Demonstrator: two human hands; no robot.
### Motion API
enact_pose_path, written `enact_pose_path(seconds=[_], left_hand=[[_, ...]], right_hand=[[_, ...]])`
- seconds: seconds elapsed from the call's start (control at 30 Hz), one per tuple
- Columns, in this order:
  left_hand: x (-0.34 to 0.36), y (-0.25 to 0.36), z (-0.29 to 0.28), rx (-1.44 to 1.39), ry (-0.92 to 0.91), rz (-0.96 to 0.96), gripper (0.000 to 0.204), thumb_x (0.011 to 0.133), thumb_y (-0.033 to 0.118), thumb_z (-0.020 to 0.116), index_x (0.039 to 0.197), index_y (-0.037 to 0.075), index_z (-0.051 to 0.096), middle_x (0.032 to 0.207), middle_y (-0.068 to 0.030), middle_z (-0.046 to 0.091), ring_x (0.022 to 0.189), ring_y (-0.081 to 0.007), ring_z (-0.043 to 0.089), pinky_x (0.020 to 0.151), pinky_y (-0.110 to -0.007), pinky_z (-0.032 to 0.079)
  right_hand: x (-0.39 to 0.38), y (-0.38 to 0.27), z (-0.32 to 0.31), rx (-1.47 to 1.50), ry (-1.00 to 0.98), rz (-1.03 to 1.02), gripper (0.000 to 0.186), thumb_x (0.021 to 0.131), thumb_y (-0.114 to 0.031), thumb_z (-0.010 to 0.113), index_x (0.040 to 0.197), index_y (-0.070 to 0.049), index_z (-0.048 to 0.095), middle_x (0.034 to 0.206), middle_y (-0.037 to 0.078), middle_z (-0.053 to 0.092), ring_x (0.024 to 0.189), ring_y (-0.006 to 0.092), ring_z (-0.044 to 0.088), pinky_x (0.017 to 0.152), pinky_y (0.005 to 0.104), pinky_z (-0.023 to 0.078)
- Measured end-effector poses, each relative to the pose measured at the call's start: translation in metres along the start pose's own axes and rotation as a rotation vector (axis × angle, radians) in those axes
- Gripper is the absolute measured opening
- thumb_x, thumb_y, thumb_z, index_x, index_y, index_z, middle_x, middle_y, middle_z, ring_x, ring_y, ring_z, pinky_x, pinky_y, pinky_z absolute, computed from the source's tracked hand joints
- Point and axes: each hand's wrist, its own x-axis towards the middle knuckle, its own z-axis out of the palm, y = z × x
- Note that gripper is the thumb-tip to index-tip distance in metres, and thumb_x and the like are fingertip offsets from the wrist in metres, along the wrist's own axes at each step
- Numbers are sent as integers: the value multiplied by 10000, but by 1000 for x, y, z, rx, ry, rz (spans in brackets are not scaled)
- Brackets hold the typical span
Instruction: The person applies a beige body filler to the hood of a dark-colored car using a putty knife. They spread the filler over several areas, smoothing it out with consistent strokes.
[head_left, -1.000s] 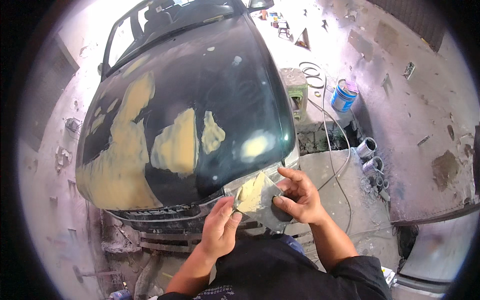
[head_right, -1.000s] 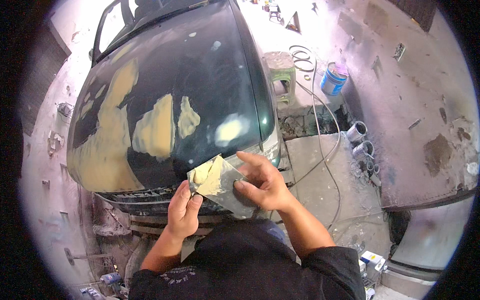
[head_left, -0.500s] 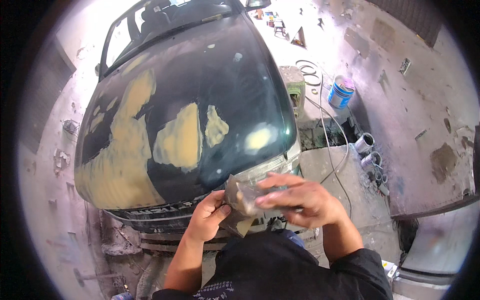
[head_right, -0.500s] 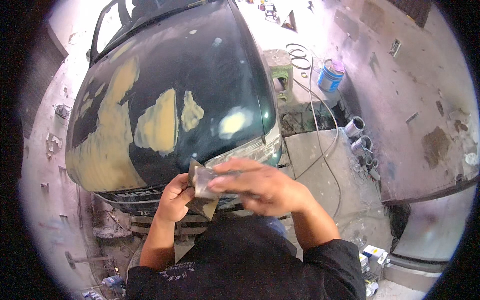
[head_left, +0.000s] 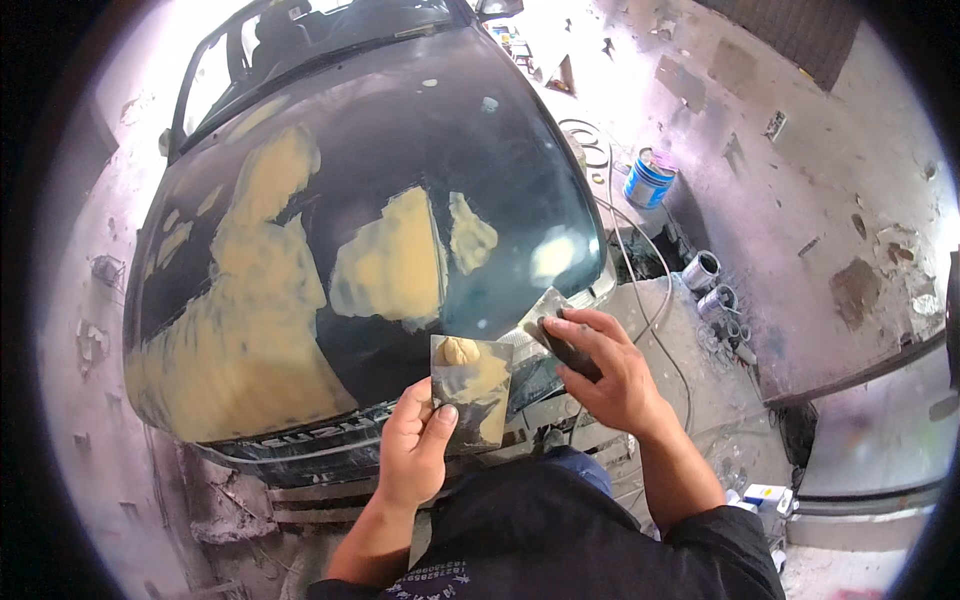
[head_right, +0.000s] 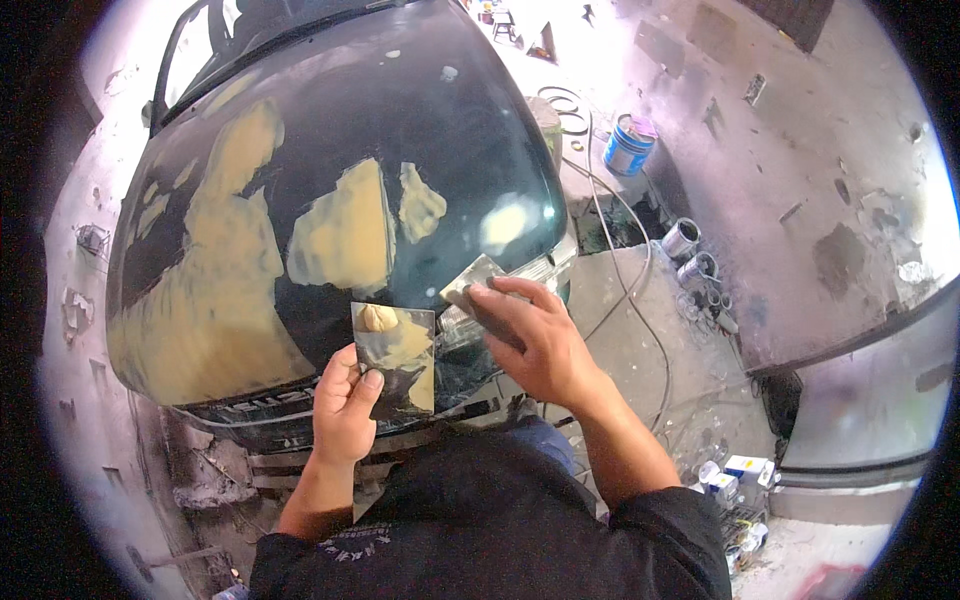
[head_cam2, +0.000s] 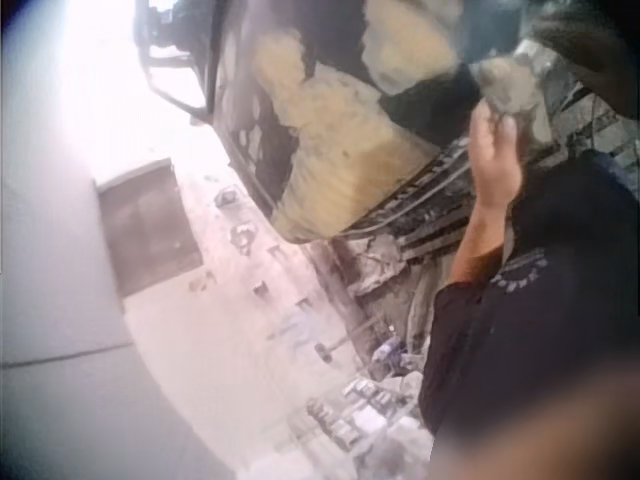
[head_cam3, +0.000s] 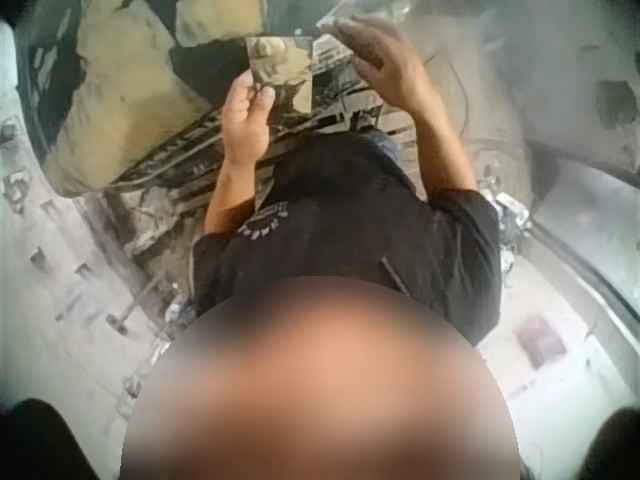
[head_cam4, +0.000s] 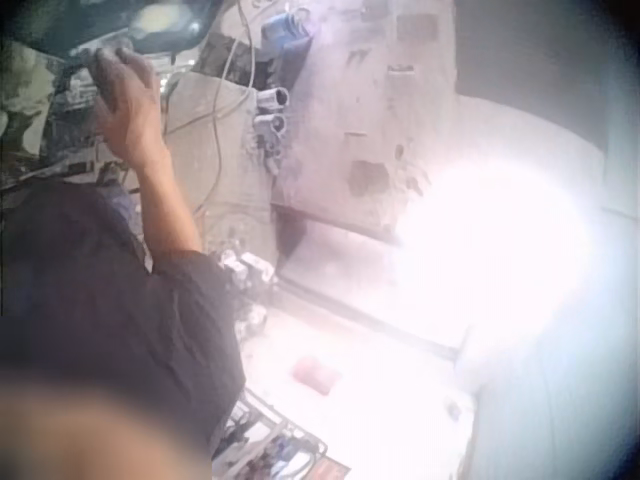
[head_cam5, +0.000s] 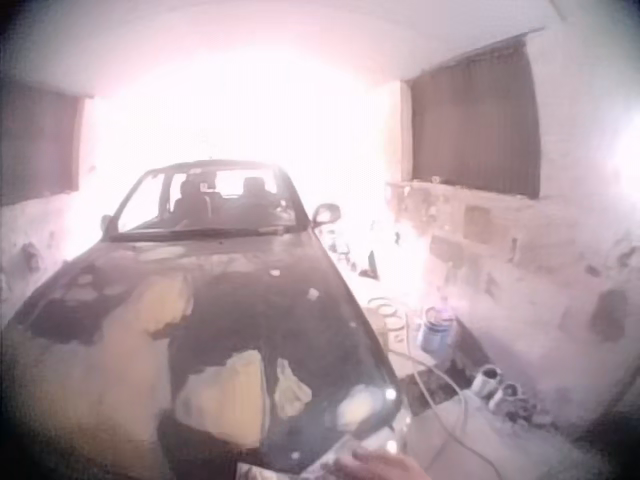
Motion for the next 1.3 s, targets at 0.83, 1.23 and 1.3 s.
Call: enact_pose_path(seconds=[0.83, 1.23, 1.3], left_hand=[[50, -87, -130, 4, 367, 131, 289, 1010, 102, 596, 1273, -16, 574, 1182, -64, 658, 1059, -126, 597, 990, -294, 445], [64, -91, -134, -142, 302, 99, 272, 999, 91, 611, 1253, -5, 583, 1225, -80, 662, 1105, -155, 610, 1022, -328, 451], [63, -90, -134, -137, 313, 82, 272, 1001, 89, 607, 1255, -4, 581, 1234, -81, 658, 1118, -161, 607, 1028, -330, 447]], right_hand=[[-38, 51, 115, -452, 58, 132, 589, 780, -28, 655, 1354, -146, 592, 1433, 11, 583, 1281, 303, 511, 968, 504, 395], [-2, 50, 144, -475, 80, 110, 551, 833, -93, 619, 1378, -158, 574, 1455, -12, 558, 1272, 277, 500, 927, 560, 394], [-1, 56, 150, -486, 84, 108, 559, 830, -96, 620, 1383, -163, 571, 1471, -16, 544, 1283, 270, 490, 938, 568, 389]])
